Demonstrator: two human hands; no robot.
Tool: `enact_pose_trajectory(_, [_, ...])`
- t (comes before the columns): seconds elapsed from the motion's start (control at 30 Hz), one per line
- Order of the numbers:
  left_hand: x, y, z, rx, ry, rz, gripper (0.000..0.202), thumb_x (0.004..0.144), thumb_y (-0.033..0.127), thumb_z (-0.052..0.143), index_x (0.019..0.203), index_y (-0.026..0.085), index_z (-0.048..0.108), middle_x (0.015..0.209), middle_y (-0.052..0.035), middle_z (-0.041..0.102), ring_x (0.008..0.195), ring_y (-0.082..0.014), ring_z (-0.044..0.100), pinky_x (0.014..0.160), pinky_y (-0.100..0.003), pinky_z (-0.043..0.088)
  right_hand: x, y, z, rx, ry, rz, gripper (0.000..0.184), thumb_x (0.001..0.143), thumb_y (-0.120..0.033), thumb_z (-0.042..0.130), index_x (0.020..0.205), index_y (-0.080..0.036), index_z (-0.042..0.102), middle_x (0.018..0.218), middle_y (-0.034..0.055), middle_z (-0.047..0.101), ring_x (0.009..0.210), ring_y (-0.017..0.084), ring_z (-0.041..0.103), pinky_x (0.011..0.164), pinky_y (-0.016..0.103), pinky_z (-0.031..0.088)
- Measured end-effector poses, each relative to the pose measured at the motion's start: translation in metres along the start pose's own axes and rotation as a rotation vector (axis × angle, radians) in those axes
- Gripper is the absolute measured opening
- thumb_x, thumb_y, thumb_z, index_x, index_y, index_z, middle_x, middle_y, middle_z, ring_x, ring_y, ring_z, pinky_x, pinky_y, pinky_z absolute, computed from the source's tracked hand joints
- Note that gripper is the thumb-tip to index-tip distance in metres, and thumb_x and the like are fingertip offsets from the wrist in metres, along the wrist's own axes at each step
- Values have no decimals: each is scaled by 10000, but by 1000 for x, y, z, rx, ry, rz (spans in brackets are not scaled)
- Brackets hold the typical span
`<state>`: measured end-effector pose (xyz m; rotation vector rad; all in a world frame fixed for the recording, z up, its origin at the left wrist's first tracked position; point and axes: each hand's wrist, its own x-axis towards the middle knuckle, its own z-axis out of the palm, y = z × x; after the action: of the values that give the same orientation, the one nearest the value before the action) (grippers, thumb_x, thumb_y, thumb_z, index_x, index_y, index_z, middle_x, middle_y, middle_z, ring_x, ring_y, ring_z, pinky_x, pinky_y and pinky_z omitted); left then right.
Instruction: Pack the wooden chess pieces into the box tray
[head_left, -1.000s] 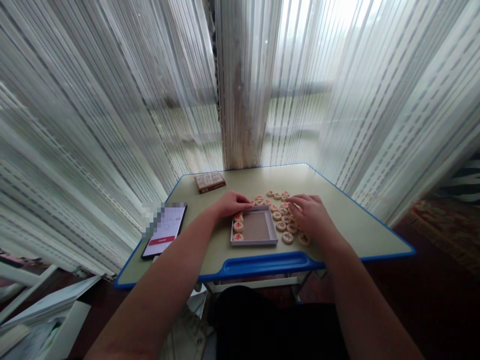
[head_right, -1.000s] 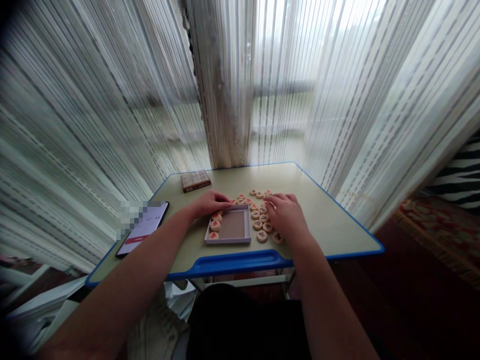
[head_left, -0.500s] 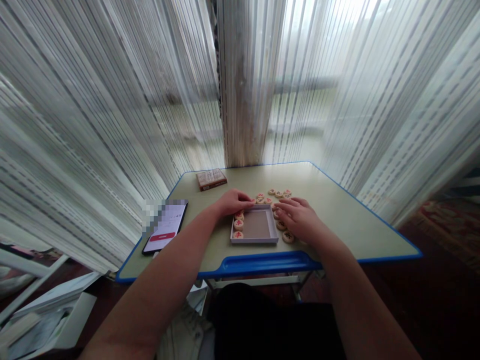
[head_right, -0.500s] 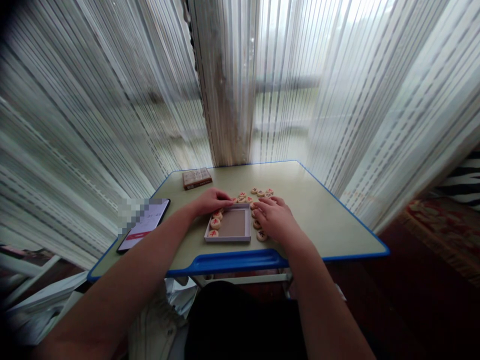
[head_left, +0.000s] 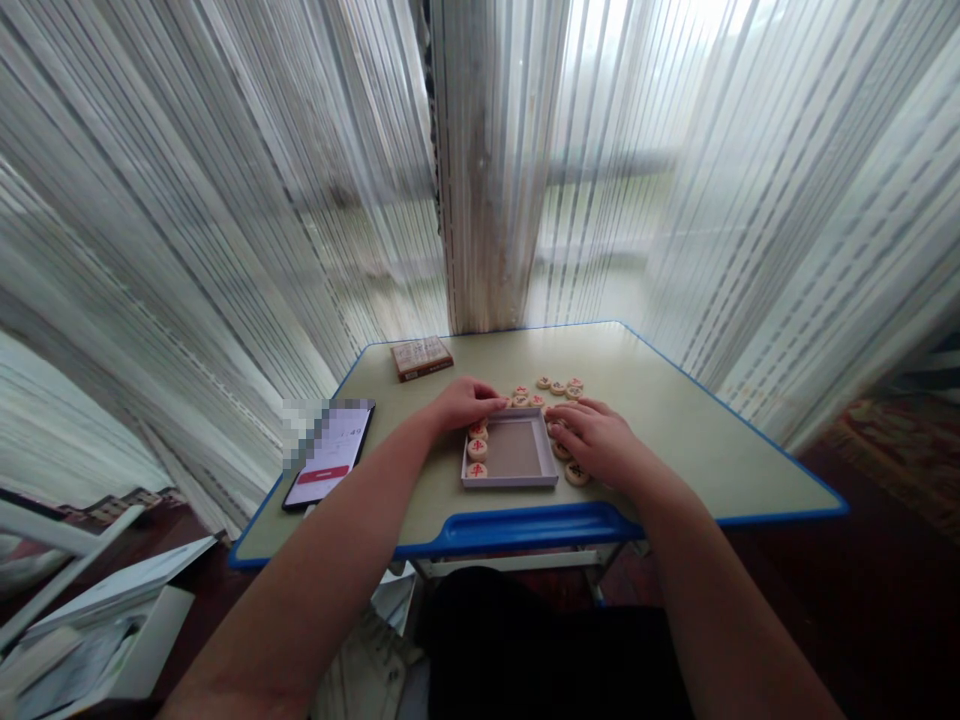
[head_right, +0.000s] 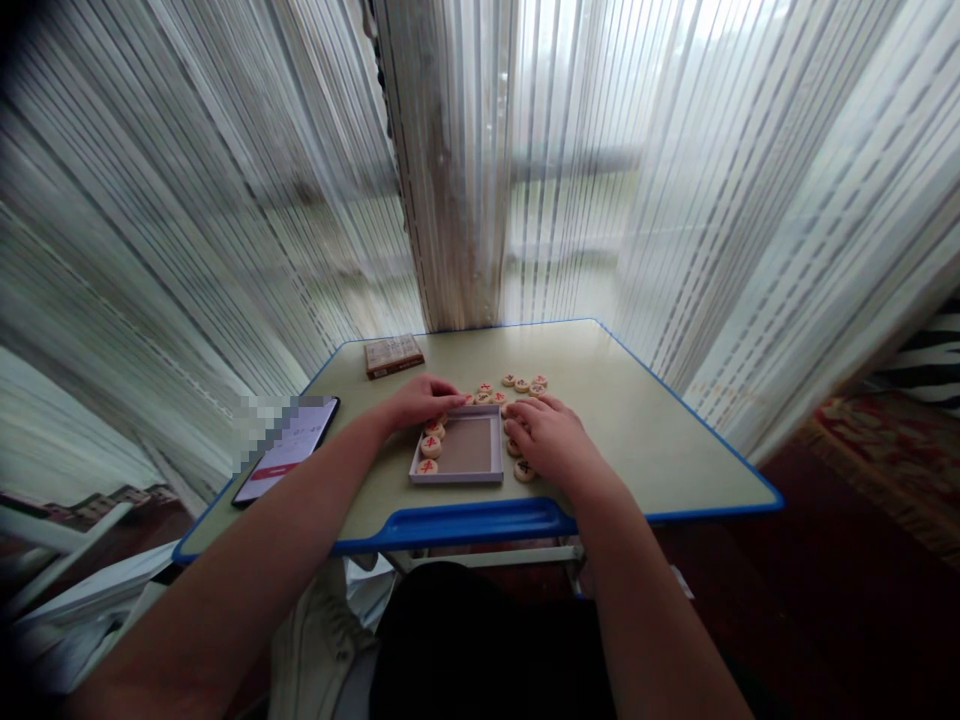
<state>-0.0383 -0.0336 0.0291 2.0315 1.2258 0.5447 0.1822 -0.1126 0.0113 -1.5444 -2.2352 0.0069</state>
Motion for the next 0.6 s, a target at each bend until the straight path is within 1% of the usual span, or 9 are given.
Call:
enact_pose_trajectory(0.07, [1, -2, 0, 1, -1, 8, 410, 696, 473, 581, 794, 96, 709, 539, 8, 548, 501, -84, 414, 480, -214, 305, 1, 0, -1, 12, 51, 45, 362, 889, -290, 396, 1153, -157, 603, 1208, 92, 607, 1148, 237, 506, 1004, 386, 373])
enact_pose_trajectory(0.13, [2, -3, 0, 4, -5, 4, 421, 692, 485, 577, 790, 97, 706, 544, 10, 544, 504, -87, 417, 478, -217, 301, 1, 1, -2, 10, 137, 114, 398, 875, -225, 380, 1210, -100, 555, 1264, 135, 558, 1167, 235, 499, 1010, 362, 373])
enact_pose_trajectory(0.2, [3, -3, 0, 10, -5, -4, 427, 686, 492, 575, 786, 98, 703, 547, 10, 543, 506, -89, 420, 482, -221, 303, 1, 3, -4, -8, 174, 170, 412, 862, -185, 370, 1221, -81, 543, 1281, 150, 541, 1165, 237, 505, 1014, 355, 372])
enact_pose_trajectory(0.37, [2, -2, 0, 8, -2, -8, 418, 683, 483, 575, 779, 95, 697, 536, 15, 525, 493, -86, 411, 477, -223, 299, 1, 4, -6, -66, 62, 223, 363, 867, -205, 374, 1111, -122, 630, 1175, 125, 622, 1096, 252, 554, 975, 368, 403])
enact_pose_trajectory(0.47, [2, -2, 0, -2, -8, -16, 419, 687, 482, 572, 783, 92, 696, 515, 18, 510, 474, -82, 401, 460, -218, 286, 0, 3, -5, -81, 68, 207, 353, 859, -203, 390, 1108, -145, 634, 1172, 110, 627, 1095, 240, 555, 966, 360, 408])
enact_pose_trajectory(0.6, [2, -4, 0, -6, -2, 0, 409, 691, 473, 580, 801, 98, 701, 525, 14, 523, 484, -80, 407, 460, -210, 288, 0, 4, -3, -115, 76, 158, 347, 860, -221, 403, 1100, -144, 642, 1159, 110, 634, 1086, 229, 556, 961, 349, 406])
